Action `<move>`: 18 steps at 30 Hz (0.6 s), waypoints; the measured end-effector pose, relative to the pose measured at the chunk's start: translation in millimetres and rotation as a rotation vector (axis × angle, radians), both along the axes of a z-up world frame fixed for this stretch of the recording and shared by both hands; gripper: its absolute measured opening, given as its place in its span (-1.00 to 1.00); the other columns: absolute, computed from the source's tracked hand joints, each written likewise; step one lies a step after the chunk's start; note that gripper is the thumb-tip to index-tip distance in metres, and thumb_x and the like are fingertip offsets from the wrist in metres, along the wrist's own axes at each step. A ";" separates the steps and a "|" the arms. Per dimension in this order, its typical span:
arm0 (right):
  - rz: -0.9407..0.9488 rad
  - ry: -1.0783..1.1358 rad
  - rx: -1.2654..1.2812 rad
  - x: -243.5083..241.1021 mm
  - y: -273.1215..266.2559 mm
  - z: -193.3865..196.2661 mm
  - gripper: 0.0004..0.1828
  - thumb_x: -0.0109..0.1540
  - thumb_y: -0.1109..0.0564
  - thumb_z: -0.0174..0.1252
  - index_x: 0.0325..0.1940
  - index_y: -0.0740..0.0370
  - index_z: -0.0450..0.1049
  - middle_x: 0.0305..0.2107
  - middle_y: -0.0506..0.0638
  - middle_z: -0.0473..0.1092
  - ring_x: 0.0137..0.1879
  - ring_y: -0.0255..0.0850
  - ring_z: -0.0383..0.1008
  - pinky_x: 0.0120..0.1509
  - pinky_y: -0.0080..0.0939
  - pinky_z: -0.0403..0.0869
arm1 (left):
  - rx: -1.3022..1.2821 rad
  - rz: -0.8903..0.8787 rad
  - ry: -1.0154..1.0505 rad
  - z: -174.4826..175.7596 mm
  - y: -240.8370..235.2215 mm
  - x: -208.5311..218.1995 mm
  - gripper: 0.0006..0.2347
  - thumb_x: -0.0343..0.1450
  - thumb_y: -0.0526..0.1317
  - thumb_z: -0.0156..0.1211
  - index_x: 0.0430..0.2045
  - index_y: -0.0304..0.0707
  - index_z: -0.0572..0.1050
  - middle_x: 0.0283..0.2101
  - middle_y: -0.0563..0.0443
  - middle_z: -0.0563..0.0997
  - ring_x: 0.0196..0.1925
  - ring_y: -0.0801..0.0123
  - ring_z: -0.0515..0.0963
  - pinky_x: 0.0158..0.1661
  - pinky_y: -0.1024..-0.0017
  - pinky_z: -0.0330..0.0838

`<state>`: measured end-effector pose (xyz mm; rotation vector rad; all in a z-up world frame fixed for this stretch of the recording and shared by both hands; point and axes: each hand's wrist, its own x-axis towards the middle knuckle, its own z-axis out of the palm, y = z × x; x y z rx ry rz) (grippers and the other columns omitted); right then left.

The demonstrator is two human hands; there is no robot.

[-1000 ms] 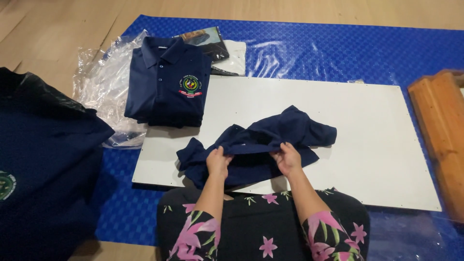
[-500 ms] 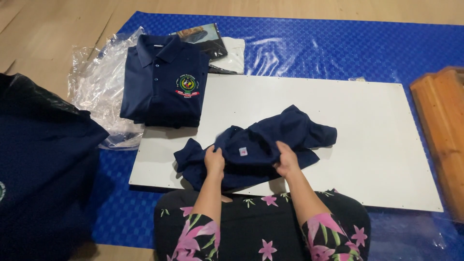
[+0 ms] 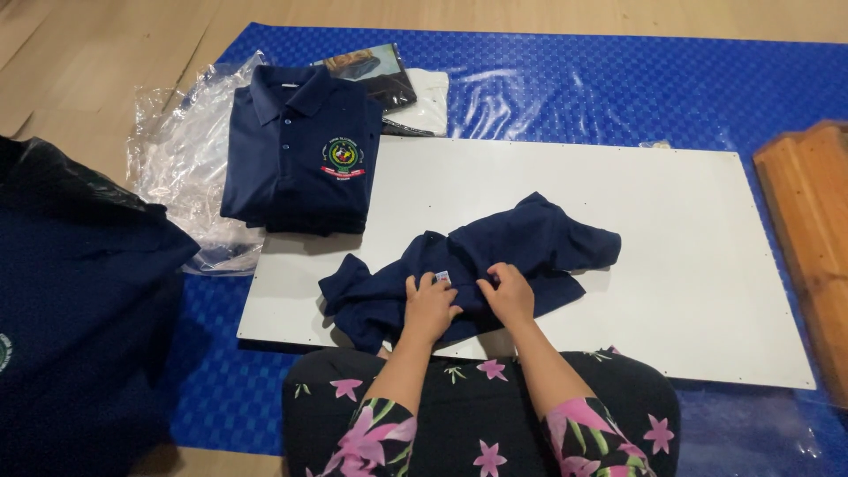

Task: The person folds a navy blue polo shirt on a white board placed on a blue mat. They smooth the fabric, fold the sleeves and body, and place the folded shirt next to a stack of similar shirts.

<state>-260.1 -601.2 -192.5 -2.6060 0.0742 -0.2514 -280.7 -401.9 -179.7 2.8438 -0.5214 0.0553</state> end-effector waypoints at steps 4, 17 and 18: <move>-0.039 0.009 0.167 9.4 -10.6 -2.7 -0.86 0.26 -0.08 0.26 -0.24 -0.06 0.50 -0.43 -0.16 0.52 -0.19 -0.18 0.59 -0.11 -0.20 0.54 | 0.000 0.026 -0.070 -33.8 5.9 14.0 -0.80 0.36 0.04 0.26 -0.26 0.13 0.67 -0.21 0.17 0.70 0.12 0.22 0.46 0.21 -0.08 -0.02; -0.140 -0.159 0.326 13.8 -24.0 15.5 -0.91 0.25 0.14 0.15 -0.20 -0.03 0.53 -0.33 -0.10 0.52 -0.13 -0.10 0.57 -0.03 -0.14 0.50 | -0.080 0.135 -0.382 0.8 19.4 19.9 -0.65 0.42 0.21 0.07 -0.50 -0.03 0.52 -0.66 0.07 0.53 -0.62 0.19 0.57 -0.27 0.23 0.27; -0.079 -0.157 0.202 13.1 -23.4 15.6 -0.90 0.27 0.12 0.15 -0.18 -0.06 0.55 -0.25 -0.19 0.51 -0.08 -0.17 0.57 0.00 -0.24 0.51 | -0.100 0.096 -0.369 5.3 18.8 17.8 -0.64 0.33 0.23 0.19 -0.52 -0.05 0.55 -0.64 0.03 0.56 -0.58 0.13 0.59 -0.26 0.19 0.27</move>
